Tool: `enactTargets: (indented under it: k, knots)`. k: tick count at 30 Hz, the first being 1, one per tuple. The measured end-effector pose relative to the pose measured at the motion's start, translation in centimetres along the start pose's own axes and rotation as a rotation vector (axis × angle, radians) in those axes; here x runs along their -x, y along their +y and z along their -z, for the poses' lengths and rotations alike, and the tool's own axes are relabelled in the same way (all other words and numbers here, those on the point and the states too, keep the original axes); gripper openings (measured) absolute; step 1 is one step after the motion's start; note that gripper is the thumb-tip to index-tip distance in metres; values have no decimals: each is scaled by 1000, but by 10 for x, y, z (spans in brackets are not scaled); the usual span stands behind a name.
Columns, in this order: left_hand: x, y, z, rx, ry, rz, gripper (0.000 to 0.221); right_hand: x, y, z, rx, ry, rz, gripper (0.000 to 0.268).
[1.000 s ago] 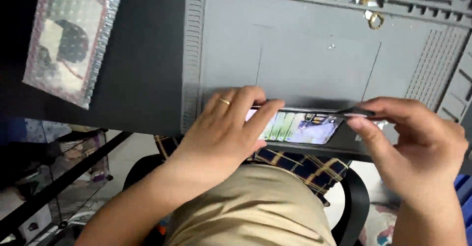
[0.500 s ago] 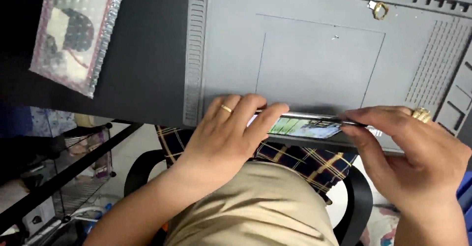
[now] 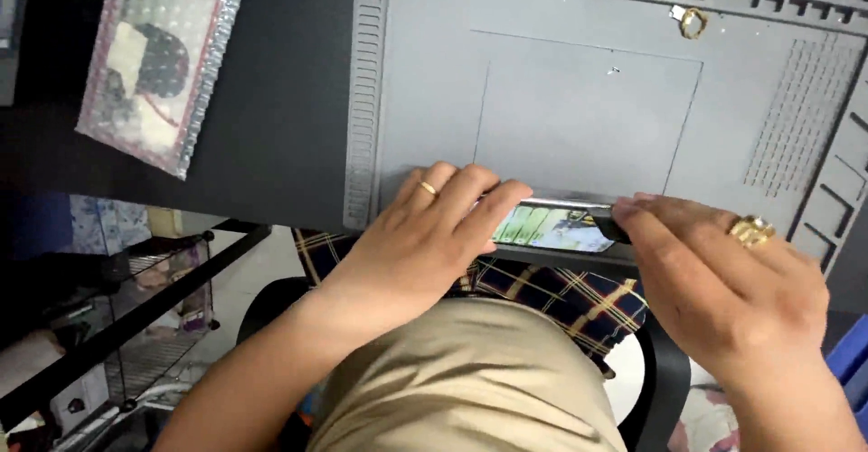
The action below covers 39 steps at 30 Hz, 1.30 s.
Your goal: The person is unscrewing the bottom screws of a smartphone and prying the screen open to access the internal components.
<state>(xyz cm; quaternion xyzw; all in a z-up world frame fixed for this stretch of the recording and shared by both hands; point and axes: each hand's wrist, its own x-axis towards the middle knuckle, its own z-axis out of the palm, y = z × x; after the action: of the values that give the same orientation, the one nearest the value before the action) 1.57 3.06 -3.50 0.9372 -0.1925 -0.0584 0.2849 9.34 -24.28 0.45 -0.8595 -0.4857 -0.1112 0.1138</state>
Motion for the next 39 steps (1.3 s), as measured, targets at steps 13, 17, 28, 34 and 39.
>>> enactTargets:
  k: [13,17,28,34,39]
  knots:
    - [1,-1,5,-55,54,-80,59,-11,2,-3,31,53,212,6]
    - [3,1,5,-69,61,-55,46,-12,0,-4,21,73,171,11]
    - [-3,-16,2,188,-29,57,66,6,14,-7,188,-142,31,10]
    - [-3,-25,1,129,-15,-76,66,6,33,-22,201,-137,173,5]
    - [-1,-24,-1,117,6,-102,67,-8,29,-21,111,-85,228,12]
